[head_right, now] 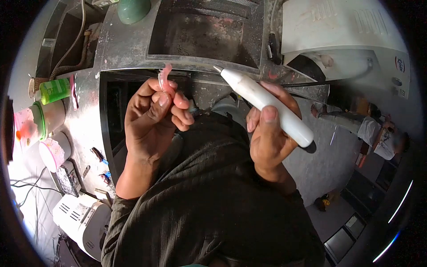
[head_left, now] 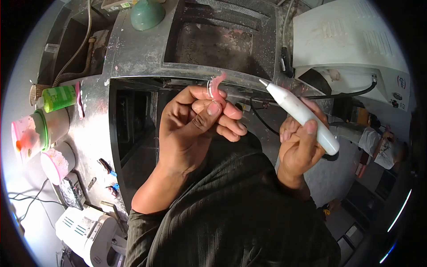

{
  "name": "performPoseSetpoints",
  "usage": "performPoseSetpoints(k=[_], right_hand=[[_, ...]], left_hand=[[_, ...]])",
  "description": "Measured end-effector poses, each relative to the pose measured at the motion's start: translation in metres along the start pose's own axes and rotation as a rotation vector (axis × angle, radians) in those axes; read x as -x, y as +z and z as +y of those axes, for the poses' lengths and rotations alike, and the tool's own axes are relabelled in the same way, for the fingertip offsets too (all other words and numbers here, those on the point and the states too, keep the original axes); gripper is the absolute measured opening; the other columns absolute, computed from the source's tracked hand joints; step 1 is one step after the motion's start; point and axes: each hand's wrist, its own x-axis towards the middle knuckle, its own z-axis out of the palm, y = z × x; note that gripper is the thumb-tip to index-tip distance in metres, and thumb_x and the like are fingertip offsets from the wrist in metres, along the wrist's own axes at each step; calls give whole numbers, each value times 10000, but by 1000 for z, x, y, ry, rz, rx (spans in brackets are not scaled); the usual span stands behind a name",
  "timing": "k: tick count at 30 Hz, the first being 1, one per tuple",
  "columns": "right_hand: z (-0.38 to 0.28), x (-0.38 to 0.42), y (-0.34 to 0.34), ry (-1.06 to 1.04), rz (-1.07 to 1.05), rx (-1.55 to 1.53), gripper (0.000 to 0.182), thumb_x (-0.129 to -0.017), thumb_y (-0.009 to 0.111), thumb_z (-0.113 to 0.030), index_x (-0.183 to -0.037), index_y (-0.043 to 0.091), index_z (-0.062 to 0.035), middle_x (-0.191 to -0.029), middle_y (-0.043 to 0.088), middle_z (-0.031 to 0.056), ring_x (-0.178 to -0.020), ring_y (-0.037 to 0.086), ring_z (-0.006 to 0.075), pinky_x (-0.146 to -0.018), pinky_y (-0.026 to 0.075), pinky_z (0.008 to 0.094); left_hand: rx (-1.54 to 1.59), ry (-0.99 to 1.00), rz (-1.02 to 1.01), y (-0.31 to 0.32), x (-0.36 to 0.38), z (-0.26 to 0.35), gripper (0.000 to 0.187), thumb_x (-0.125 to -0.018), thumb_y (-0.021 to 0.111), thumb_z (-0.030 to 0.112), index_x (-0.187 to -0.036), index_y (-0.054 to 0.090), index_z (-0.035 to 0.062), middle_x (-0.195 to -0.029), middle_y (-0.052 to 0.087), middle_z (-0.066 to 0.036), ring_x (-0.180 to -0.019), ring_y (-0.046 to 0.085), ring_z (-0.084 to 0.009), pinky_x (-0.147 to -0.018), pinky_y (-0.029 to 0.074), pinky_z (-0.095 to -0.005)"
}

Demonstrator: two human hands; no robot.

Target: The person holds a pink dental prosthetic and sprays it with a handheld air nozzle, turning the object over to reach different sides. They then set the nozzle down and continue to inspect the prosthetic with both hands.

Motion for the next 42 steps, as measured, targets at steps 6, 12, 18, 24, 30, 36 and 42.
performPoseSetpoints(k=[6, 12, 18, 24, 30, 36, 42], right_hand=[[-12, -7, -4, -100, -84, 138, 558, -1014, 476, -370, -1196, 473, 157, -669, 496, 79, -482, 452, 108, -395, 373, 215], [-17, -14, -3, -143, -53, 154, 582, -1025, 434, -397, -1201, 469, 157, -667, 480, 72, -478, 441, 108, -398, 379, 218], [-26, -20, -9, -114, -150, 122, 608, -1030, 408, -419, -1241, 429, 152, -703, 488, 70, -471, 425, 108, -404, 377, 214], [-38, -19, -9, -73, -124, 62, 585, -996, 493, -453, -1226, 477, 85, -728, 532, 70, -533, 444, 79, -463, 404, 196], [-48, -7, 1, 3, -50, 125, 697, -942, 543, -564, -1239, 472, 63, -876, 570, 113, -564, 472, 87, -479, 414, 216], [-50, -9, -3, 14, -247, 69, 718, -911, 599, -571, -1246, 498, 56, -854, 579, 104, -590, 508, 90, -503, 422, 224], [-41, -6, -5, -101, -296, 4, 694, -924, 609, -522, -1227, 500, 92, -845, 592, 109, -580, 513, 77, -506, 433, 216]], left_hand=[[-81, 109, 33, 17, 3, -2, 195, -991, 500, 69, -1114, 520, -82, -859, 638, -216, -648, 682, -293, -556, 597, -330], [-201, 247, -15, 23, 6, -1, 166, -989, 527, 43, -1118, 518, -61, -895, 667, -224, -715, 687, -264, -616, 595, -347], [-227, 295, -26, 36, 6, -3, 181, -993, 522, 46, -1132, 515, -70, -880, 659, -208, -681, 672, -239, -590, 587, -329], [-201, 331, 3, 46, 6, -7, 209, -997, 491, 70, -1124, 523, -92, -842, 607, -206, -500, 615, -226, -452, 551, -311], [-151, 238, 10, 51, 11, -3, 202, -1001, 516, 73, -1144, 517, -69, -845, 651, -203, -620, 669, -250, -519, 591, -337], [-234, 249, 30, 50, 17, -5, 205, -1000, 518, 68, -1159, 514, -62, -871, 659, -210, -655, 679, -246, -568, 600, -347], [-376, 321, 140, 57, 21, -8, 225, -997, 512, 97, -1125, 524, -88, -831, 621, -208, -542, 634, -264, -477, 580, -340]])
